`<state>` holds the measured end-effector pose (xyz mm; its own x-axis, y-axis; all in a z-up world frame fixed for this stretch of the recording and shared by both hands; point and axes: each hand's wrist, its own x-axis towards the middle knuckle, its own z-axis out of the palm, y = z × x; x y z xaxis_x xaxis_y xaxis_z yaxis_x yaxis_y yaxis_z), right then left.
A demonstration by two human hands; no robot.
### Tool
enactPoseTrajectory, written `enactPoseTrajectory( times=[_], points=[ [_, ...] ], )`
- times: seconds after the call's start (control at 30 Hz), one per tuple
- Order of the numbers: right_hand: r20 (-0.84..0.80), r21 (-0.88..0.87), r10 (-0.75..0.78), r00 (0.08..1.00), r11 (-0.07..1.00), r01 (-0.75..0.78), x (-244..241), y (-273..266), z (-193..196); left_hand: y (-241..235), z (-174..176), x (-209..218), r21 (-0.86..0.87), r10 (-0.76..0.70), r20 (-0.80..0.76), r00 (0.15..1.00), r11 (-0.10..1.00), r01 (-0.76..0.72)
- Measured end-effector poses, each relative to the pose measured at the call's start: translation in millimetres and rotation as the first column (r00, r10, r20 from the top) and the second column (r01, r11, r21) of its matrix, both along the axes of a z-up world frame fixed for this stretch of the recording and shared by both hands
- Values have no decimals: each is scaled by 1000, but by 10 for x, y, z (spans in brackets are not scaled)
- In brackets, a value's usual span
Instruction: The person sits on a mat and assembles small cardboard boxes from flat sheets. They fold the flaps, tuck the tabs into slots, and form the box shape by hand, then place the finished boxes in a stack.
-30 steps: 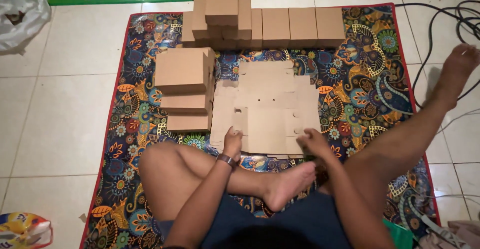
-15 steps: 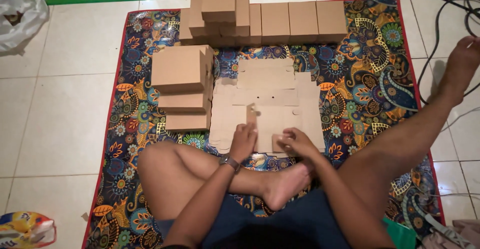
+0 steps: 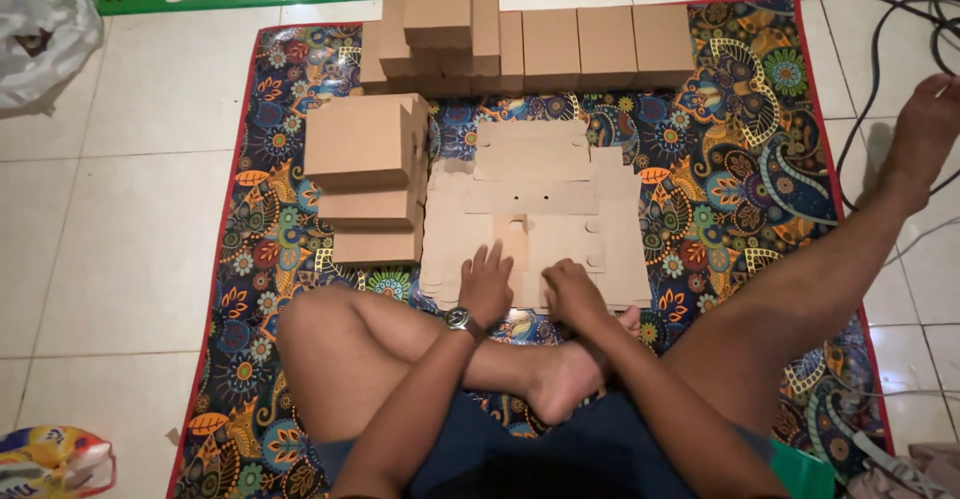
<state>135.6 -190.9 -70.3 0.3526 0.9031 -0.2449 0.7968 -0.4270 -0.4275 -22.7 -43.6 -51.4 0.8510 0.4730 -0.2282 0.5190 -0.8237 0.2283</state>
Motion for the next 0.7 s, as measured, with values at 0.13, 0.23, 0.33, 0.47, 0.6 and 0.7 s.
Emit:
enactPoseTrajectory(
  times=[0.13, 0.23, 0.33, 0.47, 0.6, 0.7],
  points=[
    [-238, 169, -218, 947, 950, 262, 61, 398, 16, 8, -160, 25, -94, 70, 90, 993, 994, -62],
    [-399, 198, -349, 848, 870, 452, 138, 802, -44, 24, -165, 34, -117, 103, 103, 989, 989, -91],
    [-454, 196, -398, 797, 828, 525, 52, 1100, 3, 49, -148, 19, -106, 102, 99, 990, 990, -92],
    [-287, 264, -419, 862, 830, 491, -80, 1210, 216, 59, -276, 16, -94, 100, 146, 984, 992, -86],
    [-309, 189, -436, 845, 843, 504, -201, 1218, 92, 31, -398, 47, -73, 115, 163, 980, 992, -104],
    [-315, 196, -445, 838, 834, 516, -65, 1295, -236, 19, -393, 44, -88, 139, 200, 970, 988, -123]
  ],
)
